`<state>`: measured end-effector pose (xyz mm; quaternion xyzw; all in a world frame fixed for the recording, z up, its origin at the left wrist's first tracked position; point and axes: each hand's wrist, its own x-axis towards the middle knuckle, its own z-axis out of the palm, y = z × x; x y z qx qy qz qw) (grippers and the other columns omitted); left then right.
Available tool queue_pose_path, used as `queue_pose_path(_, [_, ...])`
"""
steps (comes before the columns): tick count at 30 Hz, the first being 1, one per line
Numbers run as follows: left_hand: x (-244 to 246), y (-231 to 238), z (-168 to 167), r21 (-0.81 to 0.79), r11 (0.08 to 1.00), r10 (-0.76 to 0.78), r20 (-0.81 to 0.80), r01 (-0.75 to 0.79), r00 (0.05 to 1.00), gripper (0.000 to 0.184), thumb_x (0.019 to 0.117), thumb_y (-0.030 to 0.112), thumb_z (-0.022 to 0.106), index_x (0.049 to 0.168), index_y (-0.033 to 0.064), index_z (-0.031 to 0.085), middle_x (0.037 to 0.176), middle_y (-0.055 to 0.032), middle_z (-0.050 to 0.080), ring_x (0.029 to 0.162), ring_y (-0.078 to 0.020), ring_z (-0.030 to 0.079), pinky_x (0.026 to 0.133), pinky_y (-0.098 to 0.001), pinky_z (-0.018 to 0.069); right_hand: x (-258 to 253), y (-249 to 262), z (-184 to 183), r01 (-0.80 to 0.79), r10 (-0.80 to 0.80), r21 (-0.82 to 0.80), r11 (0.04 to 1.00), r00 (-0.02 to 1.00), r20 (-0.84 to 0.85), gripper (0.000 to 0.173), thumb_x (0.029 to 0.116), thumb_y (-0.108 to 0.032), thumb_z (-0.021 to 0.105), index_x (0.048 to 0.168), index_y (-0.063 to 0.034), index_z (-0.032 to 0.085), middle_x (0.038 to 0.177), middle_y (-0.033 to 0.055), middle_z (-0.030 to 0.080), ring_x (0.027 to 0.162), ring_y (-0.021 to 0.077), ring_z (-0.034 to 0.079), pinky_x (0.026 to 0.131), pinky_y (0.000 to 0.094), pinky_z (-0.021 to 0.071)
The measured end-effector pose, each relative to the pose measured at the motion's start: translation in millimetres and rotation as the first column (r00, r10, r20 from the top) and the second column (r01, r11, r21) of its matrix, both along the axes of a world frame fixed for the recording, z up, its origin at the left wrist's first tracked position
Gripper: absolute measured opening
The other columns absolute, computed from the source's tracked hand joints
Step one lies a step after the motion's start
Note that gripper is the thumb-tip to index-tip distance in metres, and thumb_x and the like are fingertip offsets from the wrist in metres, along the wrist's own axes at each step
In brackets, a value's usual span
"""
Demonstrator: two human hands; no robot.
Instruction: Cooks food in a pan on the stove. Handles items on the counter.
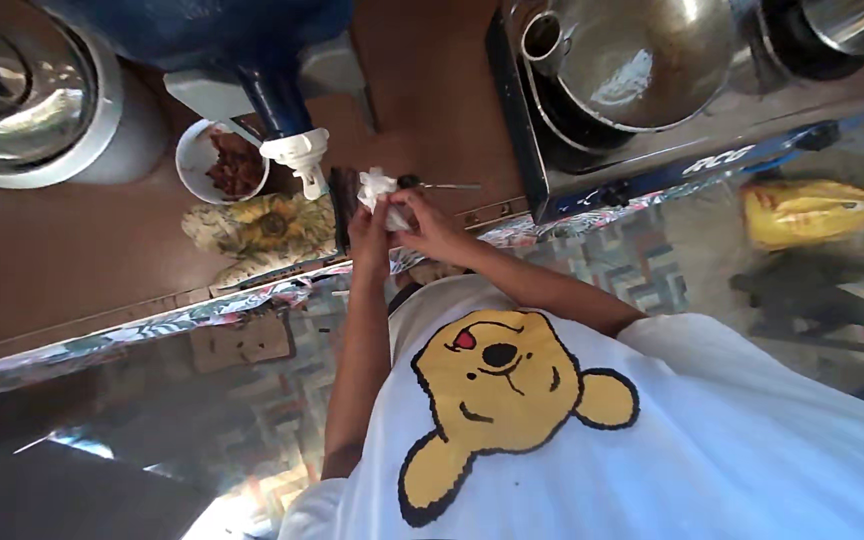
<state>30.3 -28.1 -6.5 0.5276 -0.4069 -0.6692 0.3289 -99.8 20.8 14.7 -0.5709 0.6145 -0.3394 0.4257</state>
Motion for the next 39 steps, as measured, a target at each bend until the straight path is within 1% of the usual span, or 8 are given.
queue_pose_path(6, [22,-1,-6,-0.142,0.987,0.095,0.129,-0.076,0.987,0.068,0.0992,0.029,0.066,0.151,0.0007,0.032,0.134,-0.0146,0.054,0.108,-0.0146,0.060,0.092,-0.0325,0.0530,-18,1,2,0.138,-0.272,0.290,0.947,0.824,0.497,0.031,0.1042,-0.001,0.051,0.134,0.0098,0.054,0.118,0.0191,0.066,0.094,0.0178,0.070,0.085,0.0331,0.0604])
queue_pose_path(12, [27,6,35,-0.281,0.959,0.064,0.108,-0.032,0.992,0.016,0.1033,0.019,0.059,0.102,0.0051,0.066,0.087,0.0062,0.068,0.077,-0.0030,0.066,0.075,-0.0266,0.0589,-29,11,-26,0.035,-0.435,0.504,0.863,0.559,0.706,0.036,0.1079,-0.008,0.048,0.143,0.0008,0.046,0.114,0.0081,0.067,0.092,0.0108,0.068,0.086,0.0270,0.0577])
queue_pose_path(19, [31,14,63,-0.525,0.813,-0.050,0.368,0.253,0.928,0.026,0.1007,0.015,0.062,0.114,-0.0077,0.063,0.099,-0.0103,0.067,0.083,-0.0056,0.065,0.080,-0.0253,0.0568,-24,12,-24,-0.038,-0.506,0.559,0.828,0.377,0.776,0.035,0.1101,-0.013,0.045,0.144,-0.0070,0.044,0.110,0.0030,0.065,0.089,0.0070,0.068,0.083,0.0221,0.0575])
queue_pose_path(24, [34,18,61,-0.452,0.887,-0.004,0.200,0.096,0.980,0.017,0.1052,0.016,0.055,0.109,0.0023,0.063,0.092,0.0056,0.066,0.082,-0.0010,0.066,0.079,-0.0260,0.0591,-15,6,-24,0.050,-0.523,0.535,0.843,0.308,0.795,0.029,0.1086,-0.010,0.047,0.137,-0.0045,0.050,0.104,0.0023,0.067,0.082,0.0060,0.067,0.078,0.0204,0.0578])
queue_pose_path(28, [34,15,63,-0.330,0.903,0.280,-0.033,-0.275,0.959,0.018,0.1102,0.020,0.041,0.110,0.0130,0.058,0.098,0.0066,0.066,0.094,-0.0079,0.067,0.087,-0.0348,0.0584,-23,2,-22,0.234,-0.611,0.565,0.791,0.330,0.719,0.027,0.1074,-0.009,0.052,0.133,0.0003,0.054,0.107,0.0043,0.067,0.083,0.0074,0.067,0.078,0.0221,0.0581])
queue_pose_path(33, [46,0,79,-0.138,0.868,0.461,-0.134,-0.477,0.877,0.041,0.1131,0.033,0.026,0.148,0.0117,0.033,0.131,-0.0078,0.057,0.113,-0.0200,0.063,0.092,-0.0434,0.0571,-47,0,-49,0.483,-0.676,0.473,0.737,0.549,0.492,0.025,0.1047,-0.005,0.057,0.125,0.0079,0.060,0.112,0.0157,0.066,0.087,0.0142,0.069,0.080,0.0284,0.0597])
queue_pose_path(36, [50,-6,79,-0.102,0.867,0.464,-0.193,-0.488,0.865,0.042,0.1128,0.034,0.028,0.149,0.0124,0.031,0.135,-0.0090,0.056,0.115,-0.0217,0.064,0.093,-0.0437,0.0575,-58,3,-50,0.365,-0.362,0.253,0.896,0.930,-0.060,0.039,0.1007,-0.012,0.066,0.136,0.0032,0.061,0.138,0.0243,0.061,0.124,0.0305,0.063,0.107,0.0441,0.0501])
queue_pose_path(39, [44,-5,80,-0.083,0.887,0.430,-0.210,-0.454,0.878,0.038,0.1127,0.033,0.029,0.144,0.0128,0.034,0.129,-0.0073,0.059,0.110,-0.0197,0.066,0.091,-0.0406,0.0589,-42,0,-25,0.270,-0.243,0.108,0.957,0.946,-0.214,0.054,0.0972,-0.023,0.071,0.144,-0.0028,0.056,0.155,0.0274,0.043,0.141,0.0448,0.045,0.112,0.0604,0.0411])
